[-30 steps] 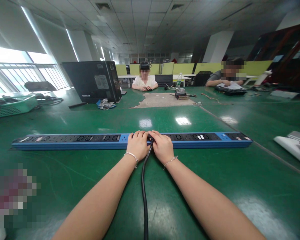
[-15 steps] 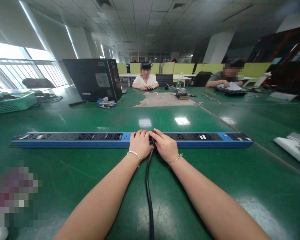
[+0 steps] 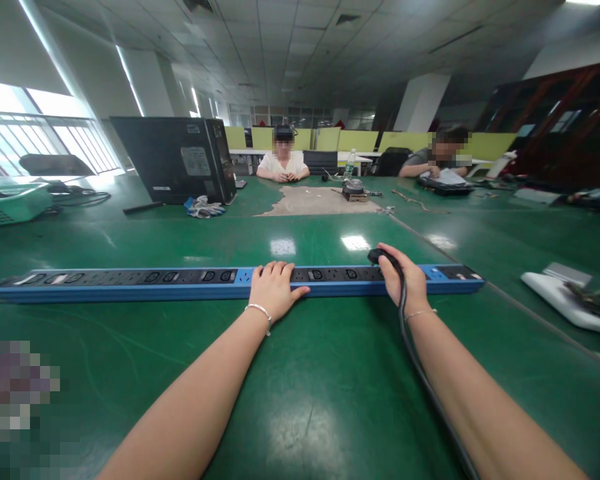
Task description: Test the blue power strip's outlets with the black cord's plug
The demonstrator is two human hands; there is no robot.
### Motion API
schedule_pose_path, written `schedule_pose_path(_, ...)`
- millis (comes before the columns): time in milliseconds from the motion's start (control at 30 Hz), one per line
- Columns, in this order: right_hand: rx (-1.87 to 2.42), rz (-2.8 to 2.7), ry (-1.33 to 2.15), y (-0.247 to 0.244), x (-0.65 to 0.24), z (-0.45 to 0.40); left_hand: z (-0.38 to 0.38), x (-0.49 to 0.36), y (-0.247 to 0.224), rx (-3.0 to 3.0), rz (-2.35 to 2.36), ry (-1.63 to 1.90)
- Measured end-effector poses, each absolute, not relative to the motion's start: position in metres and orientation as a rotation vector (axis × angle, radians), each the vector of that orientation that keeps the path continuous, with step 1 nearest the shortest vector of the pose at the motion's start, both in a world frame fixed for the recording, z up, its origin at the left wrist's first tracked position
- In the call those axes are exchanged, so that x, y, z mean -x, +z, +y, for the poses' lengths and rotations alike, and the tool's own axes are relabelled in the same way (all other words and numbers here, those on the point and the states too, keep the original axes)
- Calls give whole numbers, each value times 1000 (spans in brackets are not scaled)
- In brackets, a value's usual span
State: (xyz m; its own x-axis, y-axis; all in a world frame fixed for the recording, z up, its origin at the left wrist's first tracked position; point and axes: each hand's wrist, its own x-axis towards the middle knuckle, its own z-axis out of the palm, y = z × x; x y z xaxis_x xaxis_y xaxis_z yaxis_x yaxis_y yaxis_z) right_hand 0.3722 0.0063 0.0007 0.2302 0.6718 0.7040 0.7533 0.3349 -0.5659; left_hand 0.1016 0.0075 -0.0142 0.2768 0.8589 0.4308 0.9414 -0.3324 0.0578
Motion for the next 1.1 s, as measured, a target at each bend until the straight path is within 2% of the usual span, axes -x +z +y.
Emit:
schedule_pose_path(300,1506,-1555,-75,-12,-378,2,9,-101,-15,2333,-1647,-596)
schedule_pose_path(800,1663,-1752,-317,-8,-368,-9,9,-101,-15,2329,-1643,-599)
schedule_pose_path(1100,1572,-1803,-423,-19,-368,-9,8,-102,-15,2326,-1683,-579)
